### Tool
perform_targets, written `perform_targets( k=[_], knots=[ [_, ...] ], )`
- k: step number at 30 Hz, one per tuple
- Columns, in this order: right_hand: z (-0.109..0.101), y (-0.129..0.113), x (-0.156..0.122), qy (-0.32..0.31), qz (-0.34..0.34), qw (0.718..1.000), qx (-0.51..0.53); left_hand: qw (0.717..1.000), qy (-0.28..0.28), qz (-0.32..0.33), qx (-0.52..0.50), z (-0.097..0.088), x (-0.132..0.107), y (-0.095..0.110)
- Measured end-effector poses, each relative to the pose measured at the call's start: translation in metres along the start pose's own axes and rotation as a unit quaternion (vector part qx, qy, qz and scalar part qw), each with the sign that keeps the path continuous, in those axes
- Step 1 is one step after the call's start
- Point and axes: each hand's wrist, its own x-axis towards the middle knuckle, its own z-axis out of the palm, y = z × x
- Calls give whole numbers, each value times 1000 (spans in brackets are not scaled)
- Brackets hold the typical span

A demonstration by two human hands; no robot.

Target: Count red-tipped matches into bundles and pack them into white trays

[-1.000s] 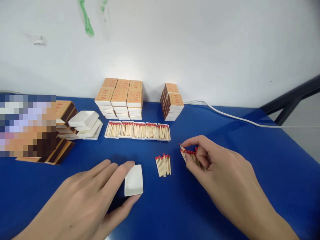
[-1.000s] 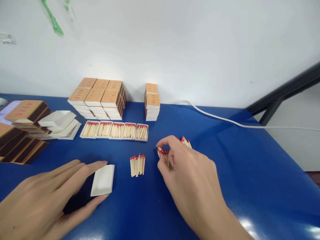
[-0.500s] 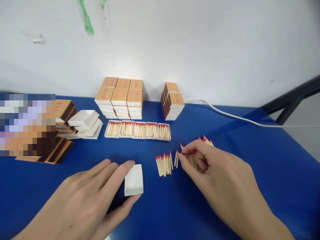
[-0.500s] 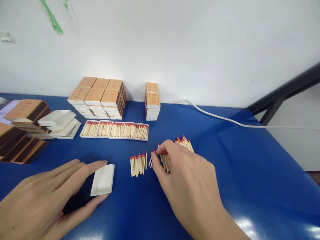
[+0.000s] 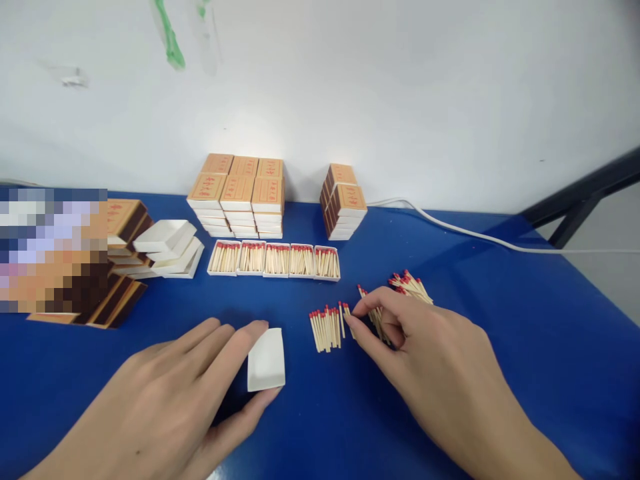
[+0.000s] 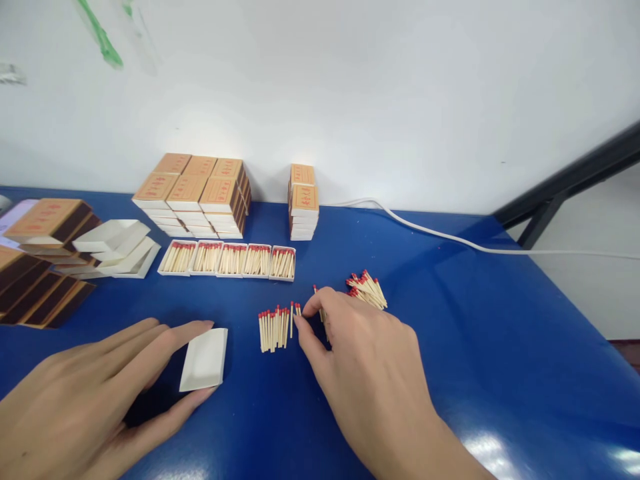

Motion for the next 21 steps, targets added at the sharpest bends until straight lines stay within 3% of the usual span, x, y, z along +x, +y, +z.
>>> perform_targets(
  k=[21],
  knots=[
    [0, -8, -2, 21, -20, 1000, -3, 1000, -7, -1, -1, 1, -4, 0]
  ],
)
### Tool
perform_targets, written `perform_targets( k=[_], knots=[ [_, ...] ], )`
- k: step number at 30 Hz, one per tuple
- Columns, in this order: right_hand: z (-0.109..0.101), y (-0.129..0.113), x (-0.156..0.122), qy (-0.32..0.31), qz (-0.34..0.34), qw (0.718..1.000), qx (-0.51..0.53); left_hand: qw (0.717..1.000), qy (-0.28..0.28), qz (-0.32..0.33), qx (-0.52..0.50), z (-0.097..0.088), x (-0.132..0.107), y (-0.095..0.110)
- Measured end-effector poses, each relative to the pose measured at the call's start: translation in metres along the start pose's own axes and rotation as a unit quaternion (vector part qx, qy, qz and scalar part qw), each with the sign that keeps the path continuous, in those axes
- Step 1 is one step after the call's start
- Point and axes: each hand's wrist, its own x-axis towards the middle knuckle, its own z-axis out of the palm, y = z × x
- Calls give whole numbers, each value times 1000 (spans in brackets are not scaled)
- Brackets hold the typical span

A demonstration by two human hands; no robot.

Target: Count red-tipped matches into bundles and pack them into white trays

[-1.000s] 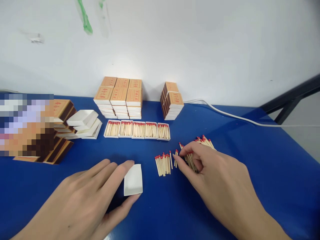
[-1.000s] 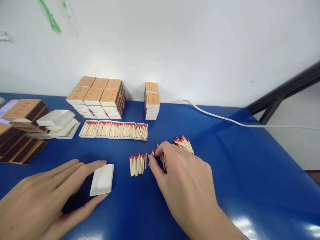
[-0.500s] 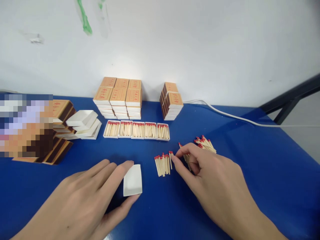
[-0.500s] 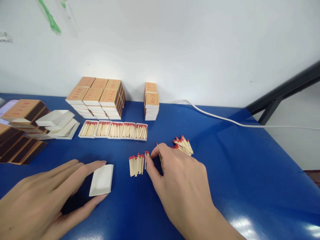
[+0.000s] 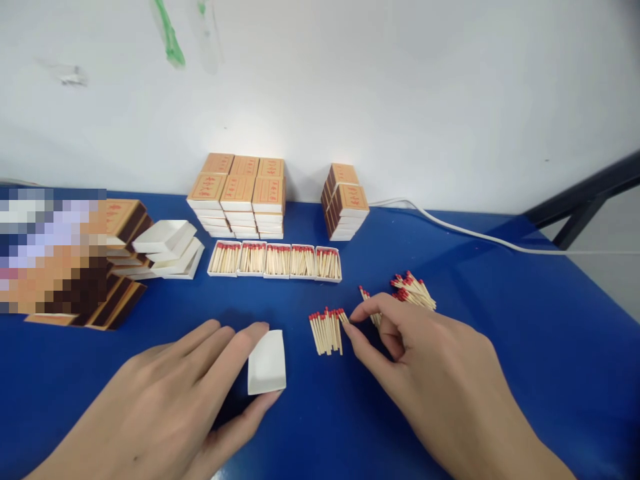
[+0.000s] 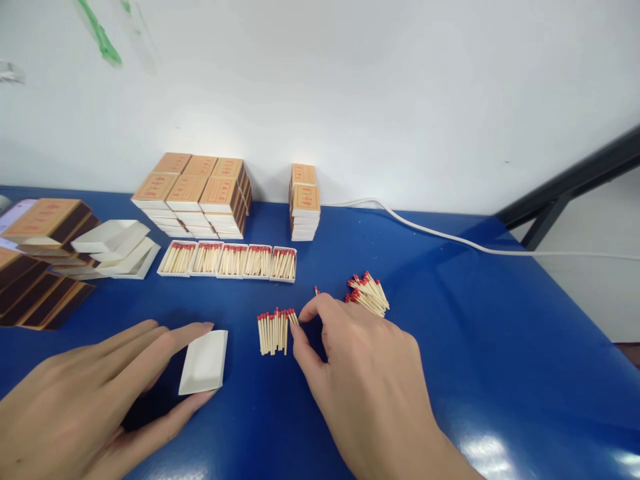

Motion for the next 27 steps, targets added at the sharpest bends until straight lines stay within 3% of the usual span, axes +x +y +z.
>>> perform_targets(
  k=[7, 14, 27],
  knots=[
    [-3, -4, 1, 8, 8, 1000, 17, 1000, 3, -12, -7, 3, -2, -1],
    [2, 10, 3, 77, 23, 994, -70, 1000, 3, -7, -1, 1, -2, 1],
    [5, 9, 1, 52, 21, 997, -59, 1000, -1, -2, -2, -1, 3, 1]
  ],
)
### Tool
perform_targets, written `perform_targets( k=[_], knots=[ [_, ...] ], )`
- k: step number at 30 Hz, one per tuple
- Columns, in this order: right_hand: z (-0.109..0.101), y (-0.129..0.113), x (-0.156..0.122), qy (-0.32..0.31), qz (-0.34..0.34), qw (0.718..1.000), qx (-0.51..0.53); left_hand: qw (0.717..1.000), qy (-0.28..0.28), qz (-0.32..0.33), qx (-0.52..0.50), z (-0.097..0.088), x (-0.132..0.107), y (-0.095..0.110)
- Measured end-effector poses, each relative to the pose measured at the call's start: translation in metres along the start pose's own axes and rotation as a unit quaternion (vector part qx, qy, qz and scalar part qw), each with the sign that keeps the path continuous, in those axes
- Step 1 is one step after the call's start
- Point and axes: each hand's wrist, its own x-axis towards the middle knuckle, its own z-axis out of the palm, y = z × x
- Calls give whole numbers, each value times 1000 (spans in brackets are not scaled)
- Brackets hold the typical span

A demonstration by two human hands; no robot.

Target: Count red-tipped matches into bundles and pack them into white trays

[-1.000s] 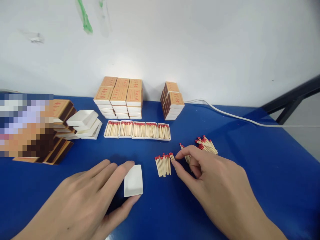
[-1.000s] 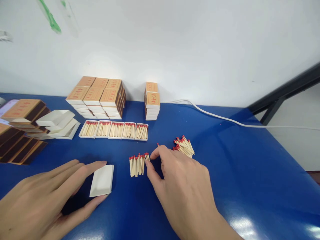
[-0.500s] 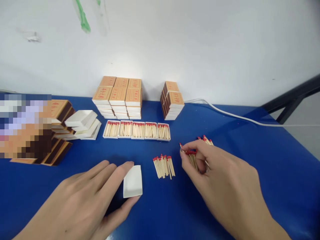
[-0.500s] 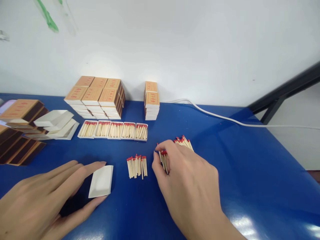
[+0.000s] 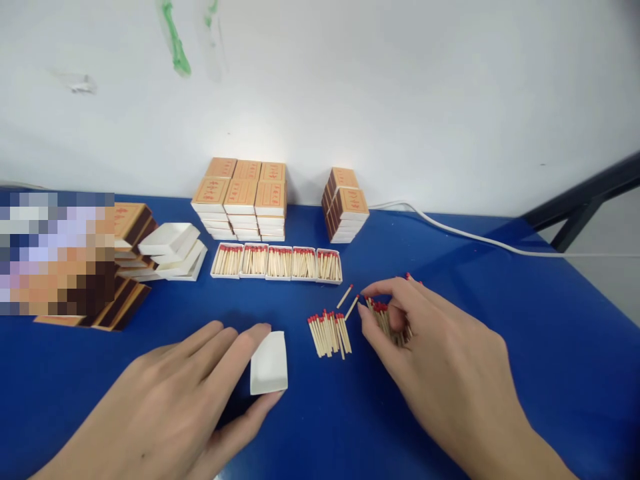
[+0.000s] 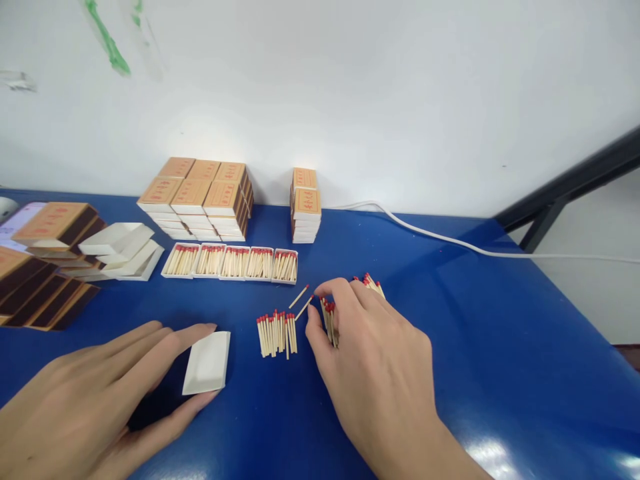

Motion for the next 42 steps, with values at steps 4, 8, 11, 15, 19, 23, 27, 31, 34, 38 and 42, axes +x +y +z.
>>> perform_targets(
  k=[4, 8, 11, 15, 19, 23, 27, 31, 34, 38, 42],
  knots=[
    [4, 0, 0, 3, 8, 1000, 1, 1000, 7, 3, 7, 0, -2, 0],
    [10, -4, 2, 11, 10, 1000, 1, 1000, 6, -3, 3, 2, -1, 0],
    [13, -7, 6, 12, 10, 1000, -2, 1000, 7, -2, -1, 3, -2, -2],
    [15, -10, 14, 7, 35, 999, -18, 1000, 6, -1, -2, 4, -6, -3],
    [15, -9, 19, -4, 59, 998, -18, 1000, 11, -10, -14, 4, -6, -3],
    [12, -8, 22, -26, 84, 996, -3, 1000, 11, -20, -18, 5, -5, -3],
    [6, -5, 23, -59, 101, 993, 15, 1000, 6, -15, -16, 5, -5, -3],
    [2, 1, 18, -77, 87, 993, 36, 1000, 9, -8, -7, 3, -3, -2],
    [0, 2, 13, -78, 66, 994, 49, 1000, 9, -2, 7, 2, -2, -1],
    [-5, -2, 6, -77, 36, 995, 58, 1000, 8, 7, 14, 1, -1, -1],
    [-10, -5, 3, -79, 19, 995, 61, 1000, 10, 2, 5, 2, -1, 0]
  ],
)
